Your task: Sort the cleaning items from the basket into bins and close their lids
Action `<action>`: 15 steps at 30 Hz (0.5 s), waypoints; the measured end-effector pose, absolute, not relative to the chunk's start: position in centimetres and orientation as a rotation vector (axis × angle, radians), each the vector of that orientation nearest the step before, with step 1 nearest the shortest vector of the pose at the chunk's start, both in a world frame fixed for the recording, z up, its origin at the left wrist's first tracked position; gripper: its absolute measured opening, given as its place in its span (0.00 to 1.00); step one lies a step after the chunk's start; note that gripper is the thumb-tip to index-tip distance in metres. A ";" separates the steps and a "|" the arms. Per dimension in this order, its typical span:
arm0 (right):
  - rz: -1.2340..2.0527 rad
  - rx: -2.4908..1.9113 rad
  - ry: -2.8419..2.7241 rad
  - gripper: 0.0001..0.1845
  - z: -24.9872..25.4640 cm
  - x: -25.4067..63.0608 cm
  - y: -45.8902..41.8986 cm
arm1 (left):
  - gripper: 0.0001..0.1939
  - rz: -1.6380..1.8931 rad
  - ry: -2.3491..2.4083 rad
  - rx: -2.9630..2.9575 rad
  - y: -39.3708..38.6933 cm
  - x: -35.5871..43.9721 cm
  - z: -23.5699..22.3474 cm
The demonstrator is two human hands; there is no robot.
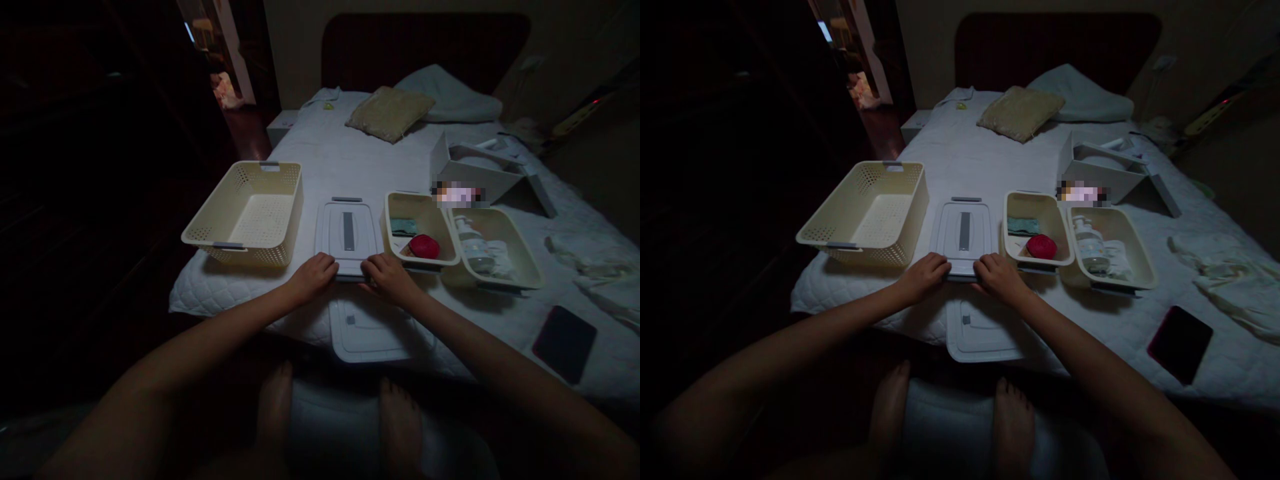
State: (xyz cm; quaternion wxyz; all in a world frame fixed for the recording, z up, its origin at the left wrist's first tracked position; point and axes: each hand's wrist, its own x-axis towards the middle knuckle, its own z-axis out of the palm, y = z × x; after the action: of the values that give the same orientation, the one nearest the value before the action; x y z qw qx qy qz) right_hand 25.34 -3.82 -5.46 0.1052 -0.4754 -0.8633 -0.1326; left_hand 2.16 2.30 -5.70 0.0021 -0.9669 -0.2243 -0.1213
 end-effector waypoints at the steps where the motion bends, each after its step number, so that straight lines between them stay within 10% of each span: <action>1: -0.393 -1.396 -2.550 0.17 -5.4 25.3 -3.8 | 0.10 -0.369 -0.701 -3.039 2.3 2.2 -5.4; 15: -0.301 -1.361 -2.647 0.17 -4.1 24.7 -3.2 | 0.11 -0.489 -0.693 -3.234 2.9 2.2 -4.0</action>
State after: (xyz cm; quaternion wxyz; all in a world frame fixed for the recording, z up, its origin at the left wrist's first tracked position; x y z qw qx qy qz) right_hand 24.72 -3.20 -4.08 0.0746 -0.4537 -0.8823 -0.1003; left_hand 2.25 2.88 -3.96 -0.1009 -0.9624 -0.2063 -0.1454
